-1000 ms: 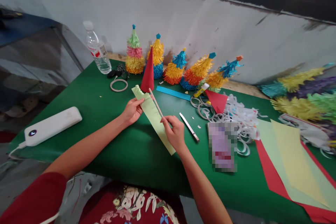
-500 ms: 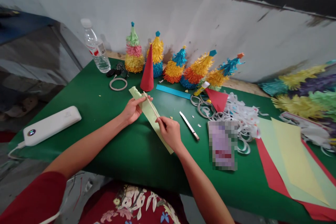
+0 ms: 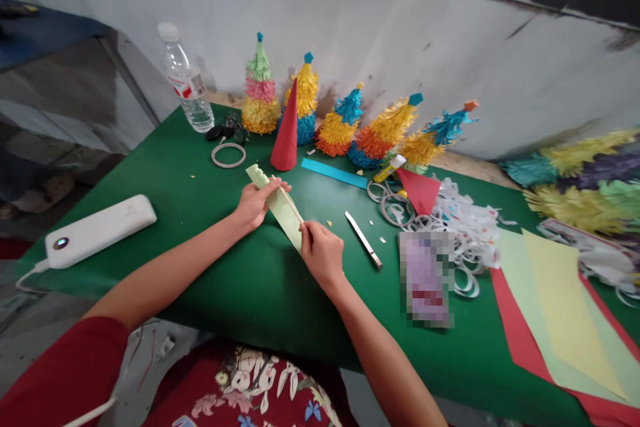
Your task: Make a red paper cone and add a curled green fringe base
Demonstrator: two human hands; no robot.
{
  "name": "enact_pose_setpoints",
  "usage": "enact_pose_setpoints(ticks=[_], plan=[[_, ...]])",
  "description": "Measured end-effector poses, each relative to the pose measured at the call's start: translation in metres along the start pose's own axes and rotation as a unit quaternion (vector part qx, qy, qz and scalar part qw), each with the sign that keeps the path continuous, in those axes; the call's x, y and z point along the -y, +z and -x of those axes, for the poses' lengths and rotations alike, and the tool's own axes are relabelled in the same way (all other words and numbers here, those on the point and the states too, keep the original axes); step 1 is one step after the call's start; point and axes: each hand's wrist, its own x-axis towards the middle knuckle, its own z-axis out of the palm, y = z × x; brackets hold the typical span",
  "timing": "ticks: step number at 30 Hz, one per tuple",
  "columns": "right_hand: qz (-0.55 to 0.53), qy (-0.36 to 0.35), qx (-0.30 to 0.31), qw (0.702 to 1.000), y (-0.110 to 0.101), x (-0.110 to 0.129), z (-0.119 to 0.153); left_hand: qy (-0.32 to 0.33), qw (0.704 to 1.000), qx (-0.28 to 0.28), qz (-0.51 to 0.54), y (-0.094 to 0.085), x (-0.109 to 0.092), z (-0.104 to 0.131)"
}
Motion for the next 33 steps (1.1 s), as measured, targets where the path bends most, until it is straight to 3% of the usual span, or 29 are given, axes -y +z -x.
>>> enact_pose_setpoints(ticks=[5, 9, 16, 24, 33], plan=[[-0.020, -0.004, -0.002, 1.000, -0.001, 0.000, 0.001, 0.004, 1.000, 0.006, -0.004, -0.001, 0.000, 0.000], [-0.100, 0.016, 0.036, 0.994, -0.006, 0.003, -0.001, 0.001, 1.000, 0.025, 0.004, -0.002, -0.002, 0.001], [-0.268, 0.117, 0.130, 0.947, -0.011, 0.005, -0.004, -0.026, 0.997, 0.065, 0.028, -0.004, -0.002, 0.001], [-0.225, 0.132, 0.090, 0.961, -0.005, 0.005, -0.004, -0.040, 0.994, 0.095, 0.045, -0.001, -0.002, 0.005], [-0.219, 0.128, 0.092, 0.963, -0.002, 0.007, -0.001, -0.033, 0.997, 0.065, 0.032, 0.000, 0.004, 0.006]])
